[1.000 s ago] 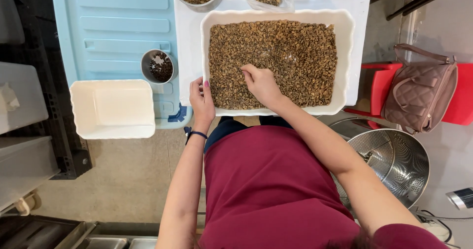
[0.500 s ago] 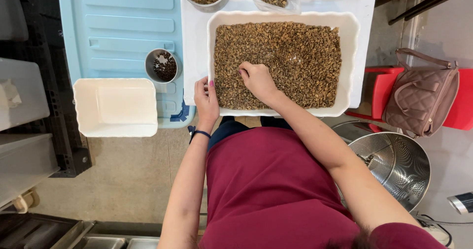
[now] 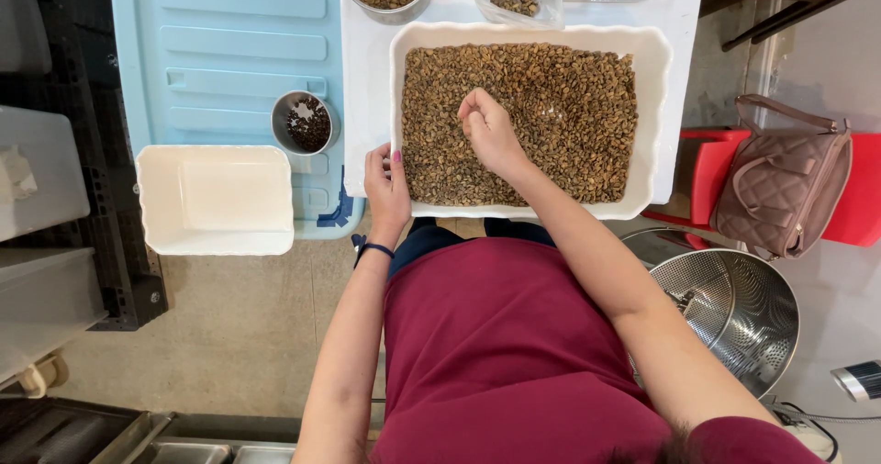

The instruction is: Sorting roasted coffee beans in a tray to remove defects

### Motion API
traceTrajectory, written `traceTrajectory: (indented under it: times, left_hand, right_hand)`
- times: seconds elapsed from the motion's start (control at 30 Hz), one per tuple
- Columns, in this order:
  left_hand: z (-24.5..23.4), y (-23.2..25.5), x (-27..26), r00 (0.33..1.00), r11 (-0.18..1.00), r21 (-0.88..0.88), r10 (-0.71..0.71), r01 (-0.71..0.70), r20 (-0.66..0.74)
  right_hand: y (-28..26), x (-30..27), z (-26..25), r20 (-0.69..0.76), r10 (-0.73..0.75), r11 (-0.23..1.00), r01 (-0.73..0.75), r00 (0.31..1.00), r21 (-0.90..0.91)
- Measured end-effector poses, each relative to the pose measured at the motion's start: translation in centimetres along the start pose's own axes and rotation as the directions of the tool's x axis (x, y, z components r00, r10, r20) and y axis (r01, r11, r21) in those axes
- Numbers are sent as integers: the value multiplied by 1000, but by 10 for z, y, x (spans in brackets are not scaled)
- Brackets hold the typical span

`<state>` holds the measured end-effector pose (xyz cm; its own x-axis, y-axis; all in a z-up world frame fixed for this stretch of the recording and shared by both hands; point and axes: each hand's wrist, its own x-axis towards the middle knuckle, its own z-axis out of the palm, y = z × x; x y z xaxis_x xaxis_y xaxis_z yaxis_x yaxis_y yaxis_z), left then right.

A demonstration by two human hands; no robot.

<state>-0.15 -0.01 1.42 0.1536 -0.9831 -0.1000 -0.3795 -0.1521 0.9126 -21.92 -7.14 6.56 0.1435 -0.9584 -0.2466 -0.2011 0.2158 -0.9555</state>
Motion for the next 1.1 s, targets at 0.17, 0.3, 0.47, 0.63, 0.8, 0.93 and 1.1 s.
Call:
traceTrajectory:
  times: [0.17, 0.3, 0.47, 0.63, 0.8, 0.93, 1.1]
  left_hand:
    - [-1, 1, 0, 1000, 1000, 2, -4, 4, 5]
    - [-1, 1, 0, 1000, 1000, 5, -8, 8, 11]
    - [-2, 4, 0, 1000, 1000, 1, -1, 0, 13]
    - [-2, 8, 0, 1000, 1000, -13, -4, 4, 8]
    - [-2, 8, -1, 1000, 1000, -17, 1, -1, -3]
    - [-1, 7, 0, 1000, 1000, -10, 6, -6, -10]
    - [-1, 9, 0, 1000, 1000, -3, 12, -12, -11]
  right_hand:
    - [23, 8, -6, -40, -6, 995, 2, 999, -102]
    - [13, -2, -2, -30, -88, 970, 78, 996, -229]
    - [24, -3, 4, 24, -98, 951, 100, 995, -293]
    - [34, -1, -2, -63, -155, 881, 109, 986, -461]
    - [32, -15, -16, 56, -69, 860, 88, 996, -503]
    - [25, -21, -13, 40, -92, 871, 100, 995, -480]
    - [26, -11, -1, 138, -175, 848, 221, 975, -482]
